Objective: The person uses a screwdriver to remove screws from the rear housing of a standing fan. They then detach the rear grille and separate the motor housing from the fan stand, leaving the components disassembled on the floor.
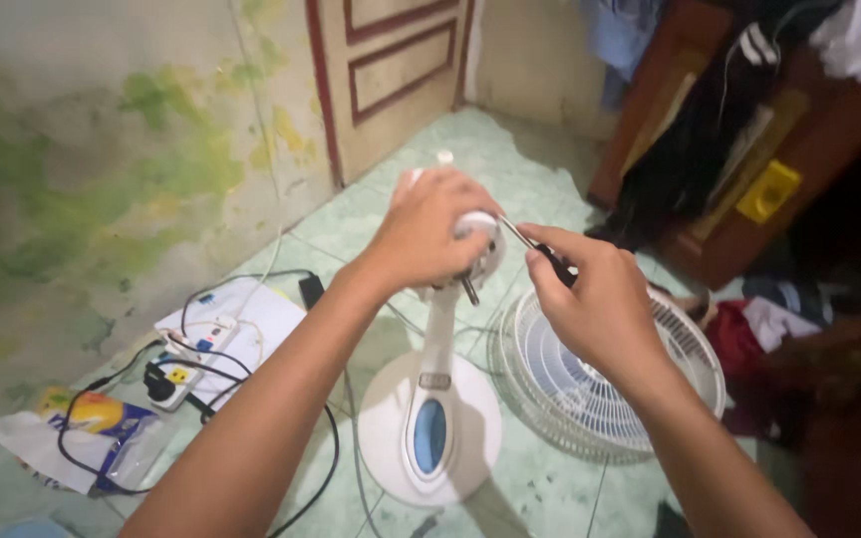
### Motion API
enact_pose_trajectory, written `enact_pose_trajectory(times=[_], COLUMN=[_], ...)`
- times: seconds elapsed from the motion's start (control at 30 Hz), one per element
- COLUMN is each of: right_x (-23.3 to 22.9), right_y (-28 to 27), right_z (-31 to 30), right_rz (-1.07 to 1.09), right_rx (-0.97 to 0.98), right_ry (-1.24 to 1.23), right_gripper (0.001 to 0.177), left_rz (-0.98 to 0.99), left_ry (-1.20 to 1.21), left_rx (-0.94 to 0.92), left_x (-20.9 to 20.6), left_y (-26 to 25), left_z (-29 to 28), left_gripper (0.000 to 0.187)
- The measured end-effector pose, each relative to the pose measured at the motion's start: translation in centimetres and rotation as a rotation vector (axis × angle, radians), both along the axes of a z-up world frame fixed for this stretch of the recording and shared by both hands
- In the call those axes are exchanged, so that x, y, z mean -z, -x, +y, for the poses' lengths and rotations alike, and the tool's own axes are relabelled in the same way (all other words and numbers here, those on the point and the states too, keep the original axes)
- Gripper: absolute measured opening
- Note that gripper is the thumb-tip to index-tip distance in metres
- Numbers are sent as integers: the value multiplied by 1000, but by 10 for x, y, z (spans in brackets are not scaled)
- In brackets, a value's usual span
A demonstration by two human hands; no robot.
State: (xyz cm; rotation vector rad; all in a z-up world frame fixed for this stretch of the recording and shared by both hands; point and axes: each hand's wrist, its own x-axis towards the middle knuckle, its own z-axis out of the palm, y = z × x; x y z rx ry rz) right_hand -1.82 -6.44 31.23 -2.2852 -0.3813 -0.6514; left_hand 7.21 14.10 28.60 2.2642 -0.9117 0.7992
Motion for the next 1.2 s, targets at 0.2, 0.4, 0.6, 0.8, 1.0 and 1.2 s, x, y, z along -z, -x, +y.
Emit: enact_pose_trajectory(times=[0.2, 0.4, 0.6, 0.8, 1.0, 1.2], right_x=[14, 16, 21, 29, 39, 35], right_y=[10, 16, 18, 17, 15, 15], right_z=[4, 9, 14, 16, 30, 36], right_rz=[-103, -27, -62, -134, -197, -118], right_rx=[-11, 28, 28, -18, 31, 75], right_ry=[-54, -101, -105, -128, 29, 69], right_gripper=[29, 29, 30, 31, 39, 41], left_rz=[39, 110, 121, 157, 131, 140], left_ry=[2, -30, 11, 10, 28, 38], left_rx=[-32, 31, 31, 21, 7, -28], left_x=[-1, -9, -8, -13, -13, -10], left_y=[-1, 0, 4, 8, 3, 3], left_z=[-4, 1, 3, 2, 0, -2], left_gripper=[26, 29, 28, 23, 20, 18])
